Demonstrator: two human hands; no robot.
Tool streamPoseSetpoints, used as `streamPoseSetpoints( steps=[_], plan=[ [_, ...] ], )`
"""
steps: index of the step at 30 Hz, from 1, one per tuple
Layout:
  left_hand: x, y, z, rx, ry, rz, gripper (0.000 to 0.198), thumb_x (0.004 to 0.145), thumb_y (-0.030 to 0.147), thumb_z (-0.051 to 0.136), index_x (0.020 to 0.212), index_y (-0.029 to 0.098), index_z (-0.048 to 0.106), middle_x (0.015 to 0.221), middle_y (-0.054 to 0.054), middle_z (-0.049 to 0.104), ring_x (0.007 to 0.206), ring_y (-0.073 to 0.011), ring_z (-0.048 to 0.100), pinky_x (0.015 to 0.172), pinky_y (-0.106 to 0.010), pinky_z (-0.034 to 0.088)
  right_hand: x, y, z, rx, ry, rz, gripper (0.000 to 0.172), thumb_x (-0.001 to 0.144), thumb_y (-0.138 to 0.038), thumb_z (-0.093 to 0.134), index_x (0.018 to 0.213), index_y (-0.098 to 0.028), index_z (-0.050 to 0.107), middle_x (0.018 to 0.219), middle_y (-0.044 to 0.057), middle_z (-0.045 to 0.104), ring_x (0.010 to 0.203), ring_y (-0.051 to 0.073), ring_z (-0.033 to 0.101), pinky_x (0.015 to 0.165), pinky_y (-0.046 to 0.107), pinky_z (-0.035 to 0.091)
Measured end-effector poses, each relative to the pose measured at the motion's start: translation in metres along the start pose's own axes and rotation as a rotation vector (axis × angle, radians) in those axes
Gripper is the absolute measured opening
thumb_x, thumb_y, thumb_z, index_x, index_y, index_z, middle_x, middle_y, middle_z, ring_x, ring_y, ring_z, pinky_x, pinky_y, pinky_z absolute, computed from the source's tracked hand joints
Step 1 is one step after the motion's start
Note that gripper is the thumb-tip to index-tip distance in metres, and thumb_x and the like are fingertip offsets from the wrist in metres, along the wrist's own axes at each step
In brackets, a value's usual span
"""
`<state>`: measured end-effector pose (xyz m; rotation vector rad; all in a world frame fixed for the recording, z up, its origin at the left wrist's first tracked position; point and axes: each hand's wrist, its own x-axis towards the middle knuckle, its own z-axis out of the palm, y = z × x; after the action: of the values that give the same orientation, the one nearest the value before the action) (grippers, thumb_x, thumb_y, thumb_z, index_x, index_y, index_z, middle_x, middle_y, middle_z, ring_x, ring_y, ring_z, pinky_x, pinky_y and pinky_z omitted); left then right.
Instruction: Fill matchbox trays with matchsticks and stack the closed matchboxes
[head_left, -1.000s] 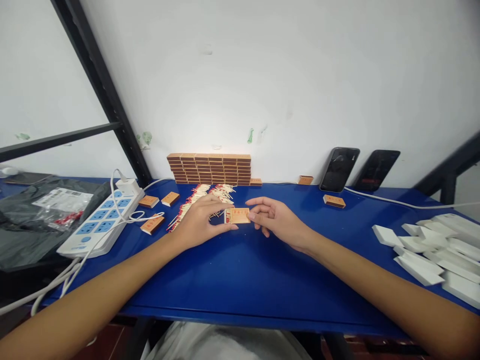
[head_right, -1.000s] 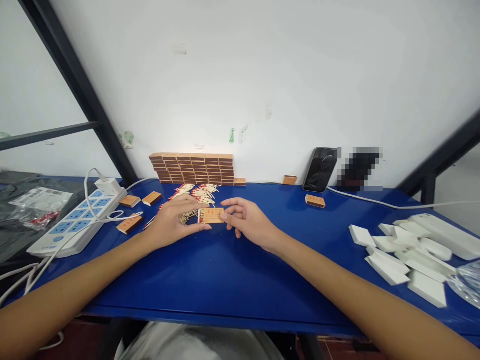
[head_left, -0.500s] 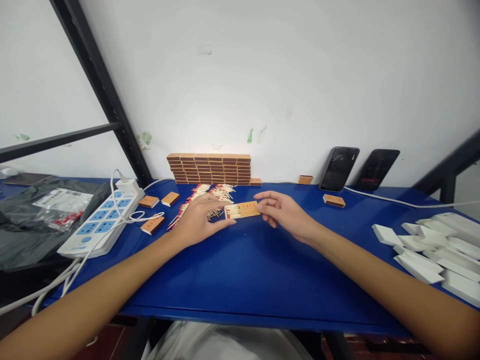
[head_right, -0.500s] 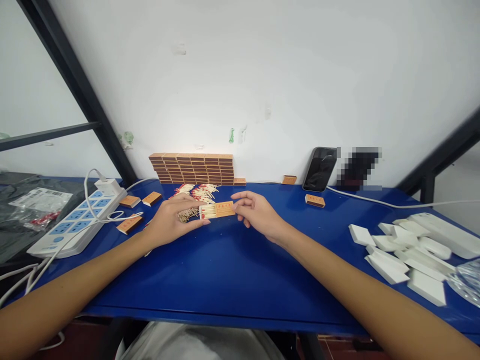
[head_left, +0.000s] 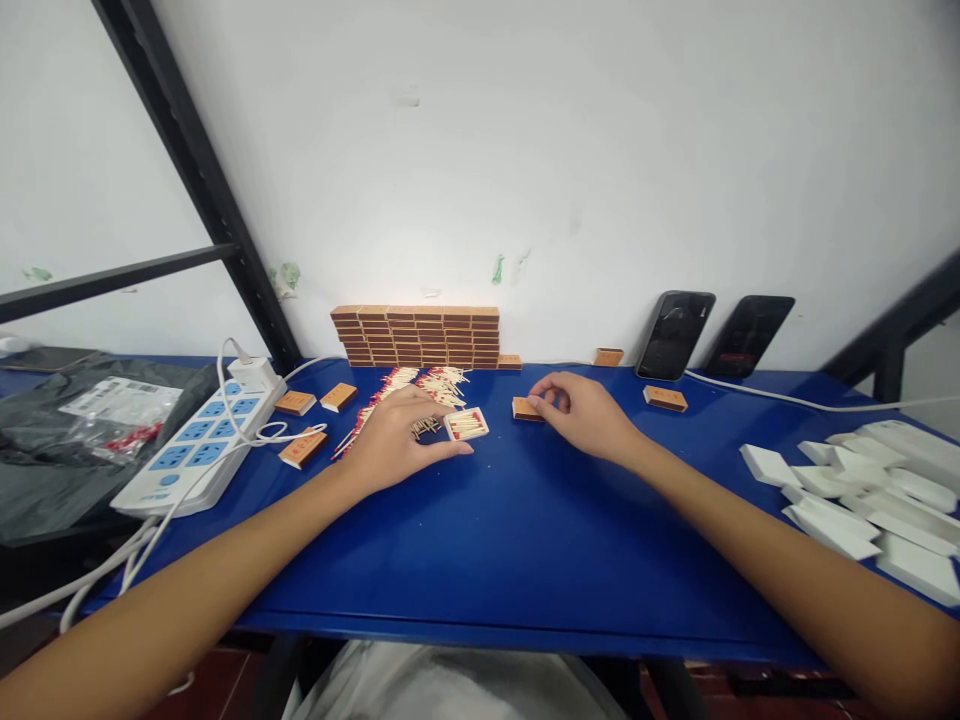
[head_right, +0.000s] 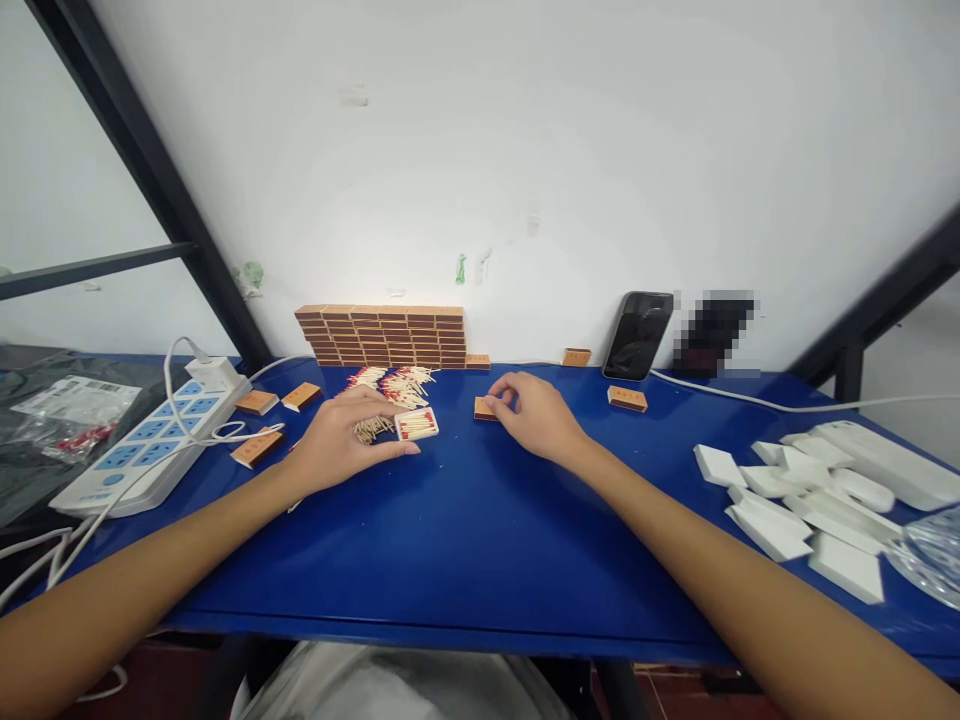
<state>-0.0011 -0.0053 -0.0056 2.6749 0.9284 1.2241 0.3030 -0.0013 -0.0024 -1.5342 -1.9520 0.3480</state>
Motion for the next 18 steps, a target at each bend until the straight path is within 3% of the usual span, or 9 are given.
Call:
streamPoseSetpoints(
  steps=[4,7,9,14,18],
  plan=[
    [0.001,0.004,0.000,-0.010,0.008,0.040,0.042,0.076,0.051,0.088,0.103,0.021,0.079,0.092,-0.006,0.077,0.087,-0.0226,0.068,0.080,-0.037,0.056,-0.015,-0.032,0.009,0.411,-0.362,0.045,0.037,0.094,-0.055,0.063,0.102,-0.019,0.071,0.088,0.007,0.075,0.064,0.015,0.059,0.055,0.029,0.049],
    [0.000,0.004,0.001,-0.009,-0.009,0.064,0.045,0.075,0.055,0.087,0.103,0.020,0.079,0.089,-0.007,0.076,0.082,-0.0220,0.068,0.076,-0.036,0.054,-0.025,-0.047,0.019,0.645,-0.492,0.098,0.050,0.090,-0.058,0.070,0.123,-0.021,0.065,0.103,0.009,0.076,0.065,0.015,0.062,0.045,0.027,0.049],
    [-0.001,0.004,0.002,-0.004,-0.022,0.085,0.046,0.073,0.058,0.087,0.098,0.020,0.079,0.089,-0.007,0.076,0.082,-0.0227,0.068,0.075,-0.036,0.053,-0.030,-0.052,0.024,0.723,-0.498,0.113,0.054,0.087,-0.056,0.075,0.125,-0.020,0.064,0.100,0.009,0.075,0.068,0.015,0.063,0.044,0.024,0.049],
    [-0.001,0.007,0.003,-0.081,-0.144,0.140,0.040,0.073,0.055,0.088,0.087,0.020,0.076,0.079,-0.004,0.074,0.075,-0.0195,0.065,0.072,-0.034,0.049,-0.029,-0.051,0.024,0.681,-0.462,0.152,0.045,0.087,-0.052,0.075,0.115,-0.017,0.070,0.075,0.003,0.066,0.062,0.013,0.059,0.043,0.023,0.047],
    [0.001,0.011,0.003,-0.161,-0.235,0.151,0.035,0.078,0.050,0.087,0.092,0.020,0.076,0.080,-0.003,0.074,0.077,-0.0185,0.067,0.079,-0.034,0.050,-0.025,-0.043,0.026,0.491,-0.379,0.109,0.037,0.092,-0.047,0.067,0.113,-0.017,0.070,0.083,0.004,0.069,0.064,0.014,0.062,0.048,0.026,0.048]
  ],
)
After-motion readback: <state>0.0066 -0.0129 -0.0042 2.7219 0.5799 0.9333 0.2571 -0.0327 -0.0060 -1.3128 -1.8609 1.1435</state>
